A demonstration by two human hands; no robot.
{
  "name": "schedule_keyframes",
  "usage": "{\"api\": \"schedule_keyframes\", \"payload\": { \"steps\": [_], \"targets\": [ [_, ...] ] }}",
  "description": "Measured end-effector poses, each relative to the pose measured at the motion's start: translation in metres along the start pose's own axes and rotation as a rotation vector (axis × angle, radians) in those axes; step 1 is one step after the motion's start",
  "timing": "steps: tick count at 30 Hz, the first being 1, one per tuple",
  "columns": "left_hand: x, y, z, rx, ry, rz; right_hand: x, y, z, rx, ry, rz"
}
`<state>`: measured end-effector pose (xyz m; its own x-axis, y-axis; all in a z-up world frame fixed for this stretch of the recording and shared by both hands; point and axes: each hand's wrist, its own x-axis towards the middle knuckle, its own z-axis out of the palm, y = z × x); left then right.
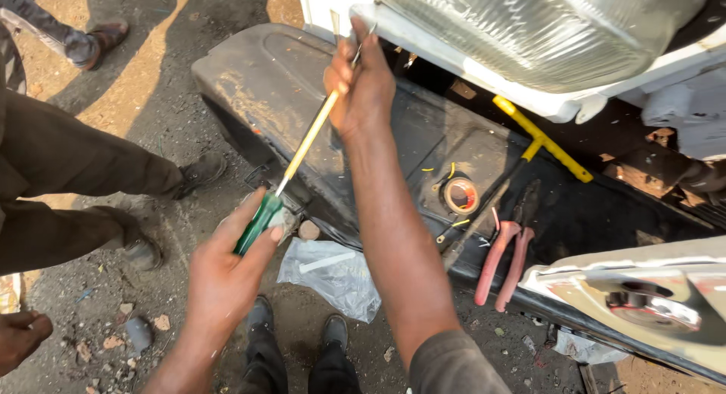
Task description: The person connects the wiring harness to a red headlight assembly, then uses a screwdriver to secure the headlight into the front of a white vehicle. The headlight is aligned and fastened with multiple screws.
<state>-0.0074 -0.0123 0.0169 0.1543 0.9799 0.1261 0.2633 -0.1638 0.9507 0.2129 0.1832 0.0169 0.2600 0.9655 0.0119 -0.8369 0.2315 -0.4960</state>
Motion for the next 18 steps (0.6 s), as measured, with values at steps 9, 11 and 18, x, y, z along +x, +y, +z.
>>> {"api": "schedule_keyframes", "payload": {
  "steps": [9,11,18],
  "targets": [
    [-0.037,0.050,0.047,-0.460,-0.606,-0.374,-0.213,-0.113,0.041,-0.846,-0.106,-0.373],
    [-0.026,0.067,0.077,-0.618,-0.625,-0.203,-0.267,-0.119,0.044,-1.022,-0.103,-0.345],
    [0.031,0.138,0.144,-0.526,-0.971,-0.052,-0.364,-0.116,-0.013,-1.195,0.647,-0.148]
  ]
}}
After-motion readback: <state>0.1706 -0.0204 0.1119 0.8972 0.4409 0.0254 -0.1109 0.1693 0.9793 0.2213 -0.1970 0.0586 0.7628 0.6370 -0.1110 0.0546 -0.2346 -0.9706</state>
